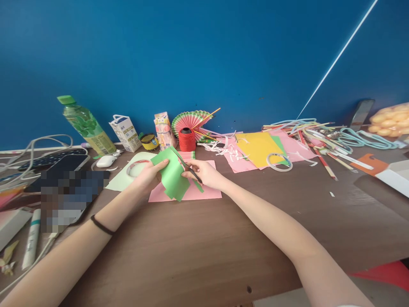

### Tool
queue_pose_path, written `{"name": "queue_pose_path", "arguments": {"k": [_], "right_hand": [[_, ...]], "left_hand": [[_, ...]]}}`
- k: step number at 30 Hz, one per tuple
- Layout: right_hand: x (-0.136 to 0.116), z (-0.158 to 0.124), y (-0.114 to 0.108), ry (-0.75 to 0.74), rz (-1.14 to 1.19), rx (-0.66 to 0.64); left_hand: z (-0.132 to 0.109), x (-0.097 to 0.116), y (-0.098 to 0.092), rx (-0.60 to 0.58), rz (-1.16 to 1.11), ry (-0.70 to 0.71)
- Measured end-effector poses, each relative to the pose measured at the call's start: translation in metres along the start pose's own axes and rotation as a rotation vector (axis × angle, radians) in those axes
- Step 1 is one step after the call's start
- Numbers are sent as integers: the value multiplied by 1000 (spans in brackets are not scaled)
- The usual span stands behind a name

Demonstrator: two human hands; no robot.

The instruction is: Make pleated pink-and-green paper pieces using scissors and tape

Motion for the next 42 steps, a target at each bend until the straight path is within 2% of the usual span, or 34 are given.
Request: {"name": "queue_pose_path", "arguments": {"k": [5,9,14,18,22,25,30,32,35,39,42], "right_hand": [[7,3,-10,37,20,75],[20,7,-29,105,77,198],[27,11,-35,137,123,195],[21,8,-33,108,-39,233],[18,6,-28,129,-193,247],[16,6,-22,111,-245,211],[12,6,-6,46,-334,148],[11,5,-3,31,-379,159],[7,3,-7,5,-432,247],[4,1,-15,-33,-345,340],[10,2,-19,22,-185,296]], "left_hand": [[1,-1,-5,32,-1,0],[3,1,-18,144,26,29],[6,2,-35,257,33,77],[7,1,-36,279,1,66],[7,-4,-31,297,-50,-18],[5,-7,-26,287,-76,-70],[4,-6,-10,194,-174,-91],[4,-7,-4,172,-232,-100],[2,-9,1,178,-298,-133],[1,-13,2,165,-302,-155],[3,-15,4,87,-283,-136]]}}
Point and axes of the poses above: each hand's wrist, its own z-axis towards the middle knuckle, its own y-axis out of the palm, x = y × z, the point moved 9 cm from there along z, towards the middle knuckle, and after that the axes turned 13 degrees about y, right-handed, at the moved point
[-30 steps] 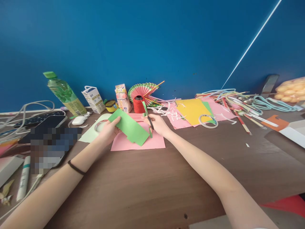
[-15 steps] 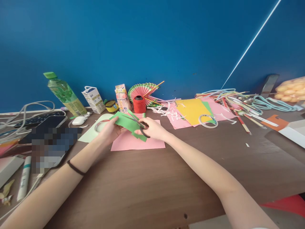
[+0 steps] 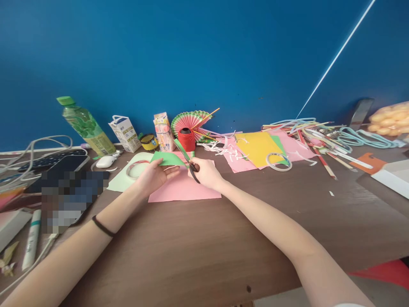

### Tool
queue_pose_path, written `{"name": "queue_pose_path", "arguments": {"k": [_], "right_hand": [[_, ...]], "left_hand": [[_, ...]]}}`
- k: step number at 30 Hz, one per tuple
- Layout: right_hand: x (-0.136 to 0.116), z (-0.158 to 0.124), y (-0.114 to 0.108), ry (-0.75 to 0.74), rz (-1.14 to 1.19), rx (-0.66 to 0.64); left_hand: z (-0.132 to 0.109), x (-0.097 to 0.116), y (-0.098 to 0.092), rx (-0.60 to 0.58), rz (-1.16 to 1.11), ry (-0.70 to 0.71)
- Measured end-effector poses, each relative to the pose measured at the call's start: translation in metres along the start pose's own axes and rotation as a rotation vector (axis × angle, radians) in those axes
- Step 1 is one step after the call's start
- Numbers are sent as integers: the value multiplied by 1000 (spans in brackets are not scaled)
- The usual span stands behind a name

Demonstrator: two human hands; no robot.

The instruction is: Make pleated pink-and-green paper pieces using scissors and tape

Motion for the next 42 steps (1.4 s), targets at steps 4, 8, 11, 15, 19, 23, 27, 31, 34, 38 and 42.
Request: {"name": "queue_pose_path", "arguments": {"k": [4,8,11,15,19,23,27,31,34,38,42], "right_hand": [[6,2,4,122,260,-163],[11,3,8,221,418,-256],[19,3,17,327,594,-362],[21,-4,36,483,879,-656],[24,-7,39,522,958,-765],[35,-8,44,580,895,-832],[34,-9,45,517,865,-903],[27,-12,47,453,919,-961],[23,-16,51,439,926,-1010],[19,-19,52,407,914,-1037],[18,-17,48,383,927,-1017]], "left_hand": [[2,0,1,-110,44,75],[-2,-1,8,-216,129,90],[-4,-2,7,-203,170,66],[-4,2,10,-211,48,70],[-3,0,9,-210,-27,22],[-4,-4,7,-192,-53,-17],[-4,-5,5,-144,-78,-15],[-6,-4,9,-140,-136,-15],[-8,-2,12,-160,-168,-15],[-6,-1,10,-152,-148,11],[-1,-1,3,-119,-133,41]]}}
Point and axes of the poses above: each hand's wrist, its own z-axis towards the middle knuckle, its own y-axis out of the palm, x = y × z, the point moved 9 cm from there along z, towards the middle knuckle, and after that the axes turned 13 degrees about y, right-handed, at the moved point
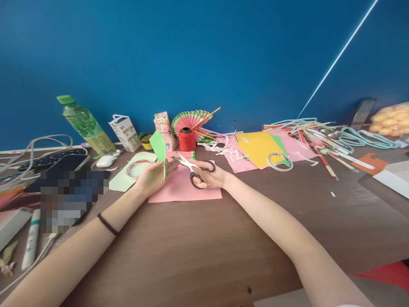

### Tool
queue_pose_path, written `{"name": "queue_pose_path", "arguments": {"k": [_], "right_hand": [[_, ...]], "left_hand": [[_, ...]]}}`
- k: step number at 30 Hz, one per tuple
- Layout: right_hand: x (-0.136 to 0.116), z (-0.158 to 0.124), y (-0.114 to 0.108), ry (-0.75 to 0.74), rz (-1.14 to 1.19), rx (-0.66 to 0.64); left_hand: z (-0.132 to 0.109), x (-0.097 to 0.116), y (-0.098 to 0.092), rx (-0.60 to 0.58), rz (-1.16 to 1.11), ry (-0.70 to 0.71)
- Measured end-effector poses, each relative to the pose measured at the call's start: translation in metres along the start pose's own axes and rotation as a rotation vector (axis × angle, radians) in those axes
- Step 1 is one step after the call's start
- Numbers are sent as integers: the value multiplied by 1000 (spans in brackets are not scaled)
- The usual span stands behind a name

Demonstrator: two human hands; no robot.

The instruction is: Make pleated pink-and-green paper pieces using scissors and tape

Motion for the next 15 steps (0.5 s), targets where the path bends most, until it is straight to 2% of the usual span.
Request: {"name": "queue_pose_path", "arguments": {"k": [5,9,12,15], "right_hand": [[-8,-3,-11,-85,-7,124],[-12,-2,-18,-134,-89,296],[-18,-4,-16,-199,-213,394],[-23,-8,-13,-211,-408,496]], "left_hand": [[6,7,-10,61,40,122],[5,12,-23,186,127,182],[4,18,-33,285,137,247],[5,22,-39,313,141,274]]}}
Point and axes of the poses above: each hand's wrist, its own z-axis towards the middle knuckle, its own y-axis out of the palm, x = y × z, the point moved 9 cm from there along z, towards the middle knuckle, and after that the axes turned 13 degrees about y, right-handed, at the moved point
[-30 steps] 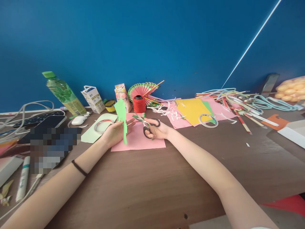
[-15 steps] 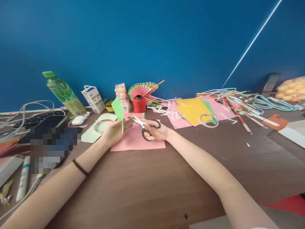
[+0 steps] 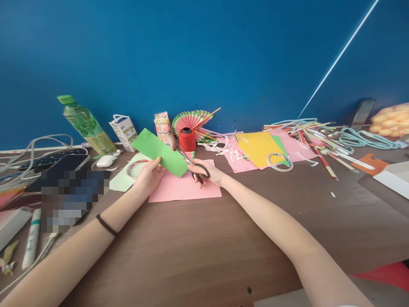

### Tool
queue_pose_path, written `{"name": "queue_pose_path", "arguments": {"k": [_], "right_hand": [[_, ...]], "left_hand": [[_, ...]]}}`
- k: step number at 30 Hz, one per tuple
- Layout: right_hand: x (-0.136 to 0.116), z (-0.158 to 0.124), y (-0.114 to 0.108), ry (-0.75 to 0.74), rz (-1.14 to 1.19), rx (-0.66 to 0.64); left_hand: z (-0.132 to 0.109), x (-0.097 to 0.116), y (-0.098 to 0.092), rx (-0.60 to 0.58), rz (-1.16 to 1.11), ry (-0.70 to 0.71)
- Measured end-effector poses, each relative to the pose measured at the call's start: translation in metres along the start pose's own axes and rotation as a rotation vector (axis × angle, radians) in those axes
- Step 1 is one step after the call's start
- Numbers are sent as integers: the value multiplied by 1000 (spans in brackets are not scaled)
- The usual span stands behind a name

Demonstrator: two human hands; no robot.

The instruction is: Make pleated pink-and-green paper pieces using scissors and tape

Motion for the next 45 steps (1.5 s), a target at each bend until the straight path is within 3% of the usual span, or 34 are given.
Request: {"name": "queue_pose_path", "arguments": {"k": [7,21,45], "right_hand": [[-8,-6,1,-22,-175,55],[-7,-5,3,-25,-224,43],[-2,-2,6,1,-218,11]], "left_hand": [[2,15,-5,97,16,53],[6,22,-10,97,61,94],[3,22,4,-85,201,130]]}}
Point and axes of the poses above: each hand's wrist, its own z-axis towards the middle knuckle, its own y-axis out of the palm, x = y × z, the point moved 9 cm from there along z, towards the middle knuckle, and after that the axes turned 13 degrees about y, right-handed, at the moved point
